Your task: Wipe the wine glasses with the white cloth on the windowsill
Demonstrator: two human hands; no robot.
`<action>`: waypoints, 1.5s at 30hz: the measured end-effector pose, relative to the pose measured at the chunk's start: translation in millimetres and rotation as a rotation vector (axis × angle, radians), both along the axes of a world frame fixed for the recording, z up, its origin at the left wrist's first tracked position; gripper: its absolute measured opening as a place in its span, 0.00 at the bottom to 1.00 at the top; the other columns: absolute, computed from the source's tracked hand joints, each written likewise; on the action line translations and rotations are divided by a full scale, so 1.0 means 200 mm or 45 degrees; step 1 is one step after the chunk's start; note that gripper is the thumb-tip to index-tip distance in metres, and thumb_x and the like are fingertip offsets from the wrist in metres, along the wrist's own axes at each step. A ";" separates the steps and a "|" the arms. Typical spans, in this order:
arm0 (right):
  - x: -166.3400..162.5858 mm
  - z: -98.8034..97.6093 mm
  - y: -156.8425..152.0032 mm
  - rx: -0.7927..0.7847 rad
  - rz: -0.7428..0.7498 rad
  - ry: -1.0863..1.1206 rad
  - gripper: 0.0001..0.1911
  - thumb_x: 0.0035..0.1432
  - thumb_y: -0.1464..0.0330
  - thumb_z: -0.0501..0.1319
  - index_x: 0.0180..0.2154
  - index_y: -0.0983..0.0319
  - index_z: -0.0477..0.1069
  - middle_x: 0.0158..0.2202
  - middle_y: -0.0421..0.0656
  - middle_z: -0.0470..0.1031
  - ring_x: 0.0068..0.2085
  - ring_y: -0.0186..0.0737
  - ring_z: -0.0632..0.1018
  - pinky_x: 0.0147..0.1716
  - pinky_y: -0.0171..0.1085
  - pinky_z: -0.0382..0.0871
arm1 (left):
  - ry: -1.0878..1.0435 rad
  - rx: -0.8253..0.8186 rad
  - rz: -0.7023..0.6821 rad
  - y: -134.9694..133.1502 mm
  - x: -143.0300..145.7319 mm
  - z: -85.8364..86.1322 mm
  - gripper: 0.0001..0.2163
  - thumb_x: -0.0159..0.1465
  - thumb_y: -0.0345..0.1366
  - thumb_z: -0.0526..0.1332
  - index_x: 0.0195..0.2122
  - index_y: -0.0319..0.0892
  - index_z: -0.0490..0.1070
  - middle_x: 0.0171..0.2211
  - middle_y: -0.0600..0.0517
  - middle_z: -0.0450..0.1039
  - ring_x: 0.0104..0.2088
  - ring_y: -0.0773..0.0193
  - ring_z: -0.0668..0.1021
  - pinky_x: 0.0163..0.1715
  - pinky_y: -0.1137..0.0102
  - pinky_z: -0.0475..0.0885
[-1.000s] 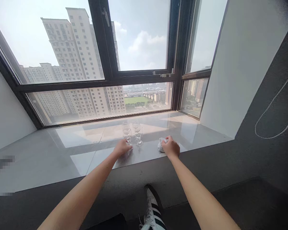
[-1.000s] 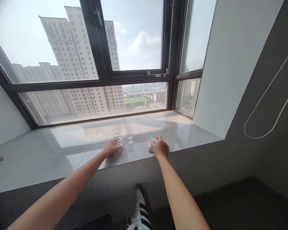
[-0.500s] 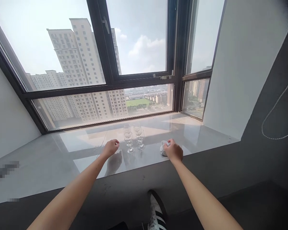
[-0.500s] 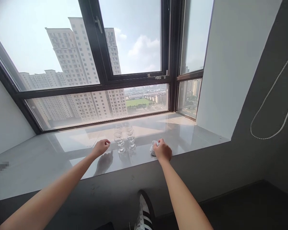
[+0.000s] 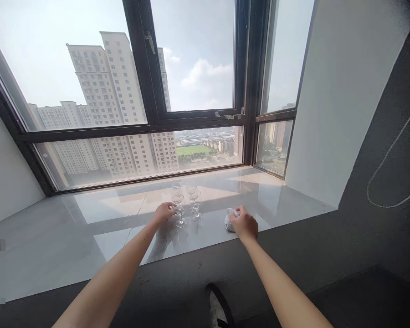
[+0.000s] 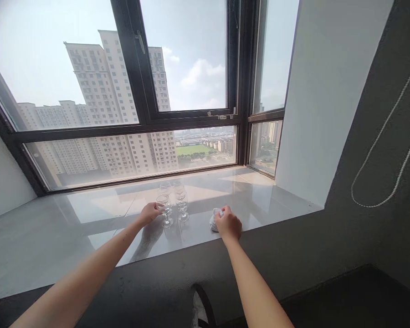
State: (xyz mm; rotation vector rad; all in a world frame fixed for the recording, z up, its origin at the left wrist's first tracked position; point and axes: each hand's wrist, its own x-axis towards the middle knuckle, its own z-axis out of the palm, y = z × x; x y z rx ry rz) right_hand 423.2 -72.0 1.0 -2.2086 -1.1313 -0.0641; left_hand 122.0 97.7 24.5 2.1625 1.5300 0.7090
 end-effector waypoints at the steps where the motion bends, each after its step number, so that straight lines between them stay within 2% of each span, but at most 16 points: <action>1: 0.00 0.00 0.00 -0.003 0.000 -0.003 0.15 0.59 0.58 0.51 0.44 0.58 0.68 0.33 0.43 0.75 0.33 0.41 0.75 0.30 0.33 0.58 | 0.020 0.016 0.003 0.00 0.01 0.00 0.15 0.52 0.43 0.64 0.39 0.42 0.76 0.26 0.52 0.74 0.27 0.65 0.74 0.26 0.74 0.61; 8: 0.00 0.00 0.00 0.002 -0.025 -0.025 0.14 0.59 0.59 0.52 0.42 0.58 0.68 0.35 0.43 0.76 0.35 0.41 0.76 0.29 0.34 0.58 | 0.133 0.055 0.064 0.00 0.09 0.02 0.12 0.57 0.45 0.60 0.31 0.42 0.77 0.25 0.50 0.75 0.29 0.63 0.75 0.27 0.73 0.60; 13: 0.00 0.01 0.00 -0.008 -0.017 -0.031 0.14 0.59 0.58 0.52 0.41 0.58 0.68 0.34 0.43 0.76 0.33 0.40 0.75 0.27 0.33 0.56 | 0.143 0.144 0.135 -0.01 0.00 0.01 0.10 0.56 0.43 0.58 0.26 0.42 0.72 0.26 0.50 0.75 0.28 0.64 0.74 0.25 0.74 0.59; 17: -0.01 0.01 -0.01 -0.021 -0.019 -0.041 0.15 0.60 0.58 0.51 0.42 0.57 0.68 0.35 0.44 0.76 0.34 0.39 0.75 0.29 0.33 0.57 | 0.210 0.097 0.324 0.04 -0.25 0.03 0.07 0.53 0.41 0.59 0.26 0.43 0.70 0.27 0.50 0.75 0.28 0.62 0.74 0.25 0.73 0.60; 21: -0.01 0.00 -0.01 -0.033 -0.017 -0.045 0.16 0.60 0.57 0.51 0.43 0.58 0.69 0.37 0.44 0.76 0.35 0.41 0.76 0.29 0.34 0.58 | 0.239 -0.019 0.628 0.11 -0.63 0.06 0.07 0.52 0.41 0.59 0.26 0.44 0.70 0.28 0.48 0.75 0.29 0.58 0.75 0.27 0.70 0.63; 24: 0.00 -0.01 -0.01 -0.053 -0.021 -0.037 0.17 0.59 0.57 0.51 0.43 0.58 0.69 0.38 0.44 0.76 0.36 0.42 0.76 0.28 0.34 0.57 | 0.220 -0.072 0.789 0.15 -0.88 0.07 0.08 0.51 0.43 0.61 0.26 0.45 0.70 0.26 0.48 0.75 0.30 0.55 0.76 0.28 0.69 0.65; 26: 0.00 -0.01 0.00 -0.051 -0.020 -0.037 0.17 0.59 0.57 0.51 0.43 0.58 0.69 0.38 0.44 0.76 0.35 0.42 0.76 0.28 0.34 0.57 | 0.206 -0.083 0.861 0.18 -0.99 0.08 0.09 0.50 0.44 0.62 0.27 0.45 0.72 0.28 0.47 0.76 0.32 0.53 0.77 0.29 0.67 0.66; 29: 0.00 -0.01 0.00 -0.041 -0.015 -0.040 0.16 0.59 0.57 0.51 0.42 0.57 0.69 0.38 0.44 0.76 0.33 0.41 0.75 0.27 0.33 0.56 | 0.193 -0.119 0.930 0.22 -1.08 0.09 0.11 0.48 0.44 0.63 0.31 0.46 0.73 0.34 0.46 0.76 0.35 0.50 0.77 0.30 0.65 0.68; 34: 0.00 -0.01 0.00 -0.042 -0.017 -0.062 0.16 0.59 0.57 0.50 0.42 0.57 0.69 0.36 0.44 0.76 0.32 0.40 0.74 0.27 0.33 0.56 | 0.212 -0.075 1.006 0.24 -1.09 0.10 0.14 0.48 0.46 0.64 0.31 0.42 0.73 0.33 0.42 0.76 0.34 0.50 0.77 0.28 0.66 0.68; 37: 0.00 -0.01 0.00 -0.044 -0.037 -0.073 0.15 0.59 0.58 0.51 0.42 0.57 0.69 0.36 0.44 0.76 0.33 0.40 0.75 0.28 0.33 0.57 | 0.259 -0.008 1.130 0.20 -1.07 0.09 0.19 0.49 0.51 0.63 0.29 0.39 0.70 0.31 0.40 0.75 0.34 0.51 0.76 0.27 0.67 0.67; 39: 0.00 -0.01 0.00 -0.046 -0.045 -0.074 0.15 0.59 0.57 0.51 0.41 0.57 0.69 0.36 0.44 0.76 0.33 0.41 0.75 0.28 0.33 0.57 | 0.281 -0.014 1.127 0.14 -1.04 0.09 0.20 0.49 0.52 0.63 0.28 0.38 0.68 0.31 0.39 0.75 0.34 0.51 0.76 0.28 0.67 0.66; 43: 0.00 0.00 0.00 -0.046 -0.026 -0.061 0.16 0.59 0.57 0.51 0.41 0.57 0.69 0.36 0.43 0.76 0.33 0.41 0.75 0.27 0.33 0.57 | 0.242 -0.002 0.893 -0.02 -0.89 0.11 0.14 0.52 0.46 0.62 0.32 0.42 0.67 0.32 0.45 0.74 0.34 0.53 0.76 0.27 0.68 0.64; 45: 0.00 0.00 -0.01 -0.053 -0.021 -0.051 0.16 0.59 0.57 0.50 0.42 0.58 0.69 0.35 0.44 0.76 0.33 0.42 0.76 0.28 0.34 0.57 | 0.163 0.085 0.657 -0.12 -0.75 0.12 0.12 0.54 0.43 0.60 0.36 0.43 0.67 0.30 0.49 0.73 0.31 0.58 0.75 0.27 0.70 0.62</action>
